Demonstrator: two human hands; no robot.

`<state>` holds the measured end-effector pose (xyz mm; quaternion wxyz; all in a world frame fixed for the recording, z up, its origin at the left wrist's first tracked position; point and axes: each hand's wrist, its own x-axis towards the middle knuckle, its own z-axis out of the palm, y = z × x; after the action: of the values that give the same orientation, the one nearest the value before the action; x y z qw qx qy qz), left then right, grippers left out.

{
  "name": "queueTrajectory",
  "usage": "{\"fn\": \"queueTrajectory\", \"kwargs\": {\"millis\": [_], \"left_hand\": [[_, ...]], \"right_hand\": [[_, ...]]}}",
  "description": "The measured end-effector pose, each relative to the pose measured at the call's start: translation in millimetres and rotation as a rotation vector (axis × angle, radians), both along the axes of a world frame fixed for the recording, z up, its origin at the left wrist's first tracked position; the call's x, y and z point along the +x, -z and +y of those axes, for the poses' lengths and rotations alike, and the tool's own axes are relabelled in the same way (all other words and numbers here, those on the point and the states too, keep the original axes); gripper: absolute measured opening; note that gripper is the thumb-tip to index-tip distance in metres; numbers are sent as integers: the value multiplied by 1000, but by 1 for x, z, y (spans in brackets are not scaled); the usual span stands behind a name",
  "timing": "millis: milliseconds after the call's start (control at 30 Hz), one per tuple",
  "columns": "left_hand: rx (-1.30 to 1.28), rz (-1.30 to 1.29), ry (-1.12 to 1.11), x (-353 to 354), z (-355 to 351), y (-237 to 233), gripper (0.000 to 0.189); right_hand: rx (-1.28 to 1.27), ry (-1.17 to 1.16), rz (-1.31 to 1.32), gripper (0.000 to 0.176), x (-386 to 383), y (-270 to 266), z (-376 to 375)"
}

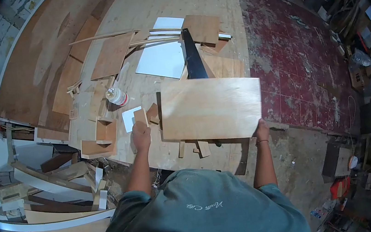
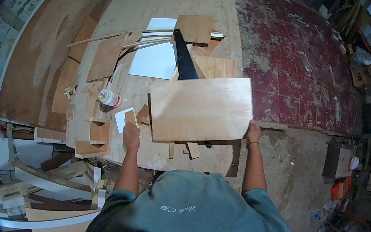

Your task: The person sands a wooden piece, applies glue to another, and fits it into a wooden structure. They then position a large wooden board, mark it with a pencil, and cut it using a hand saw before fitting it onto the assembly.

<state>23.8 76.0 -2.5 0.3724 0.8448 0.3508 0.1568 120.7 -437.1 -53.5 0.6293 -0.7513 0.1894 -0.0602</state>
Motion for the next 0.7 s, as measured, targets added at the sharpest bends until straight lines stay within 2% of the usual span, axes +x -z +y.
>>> {"fn": "queueTrajectory", "kwargs": {"millis": [33, 100, 133, 200, 233, 300, 333, 400, 467, 533, 600, 633, 700], "left_hand": [[3, 5, -5, 0, 3, -1, 55], [21, -62, -1, 8, 6, -4, 54], [21, -56, -2, 13, 4, -13, 54], [-64, -50, 65, 27, -5, -36, 54], [-67, -46, 66, 34, -12, -51, 54], [-297, 72, 178, 50, -22, -74, 54], [-298, 73, 179, 56, -20, -64, 54], [127, 102, 286, 71, -18, -45, 60], [108, 66, 294, 87, -21, -38, 63], [89, 29, 303, 108, -24, -38, 66], [319, 245, 334, 127, -26, -40, 71], [319, 243, 336, 131, -30, -38, 71], [909, 316, 363, 138, -44, -34, 71]], "right_hand": [[14, 19, -5, 39, 0, -8, -5], [281, 212, -20, 40, 8, -19, -11], [280, 211, -14, 40, 13, -28, -16], [61, 309, 50, 40, 23, -47, -27], [58, 311, 53, 40, 28, -51, -31], [32, 463, -8, 43, 38, -58, -36], [60, 525, 23, 42, 44, -67, -34], [1, 595, 88, 42, 49, -70, -33], [-58, 666, 151, 43, 51, -69, -29], [-86, 825, 64, 44, 43, -70, -13], [-7, 794, 34, 41, 34, -34, -20], [73, 759, 6, 37, 28, -27, -21], [101, 747, 49, 38, 11, -22, -14]]}}
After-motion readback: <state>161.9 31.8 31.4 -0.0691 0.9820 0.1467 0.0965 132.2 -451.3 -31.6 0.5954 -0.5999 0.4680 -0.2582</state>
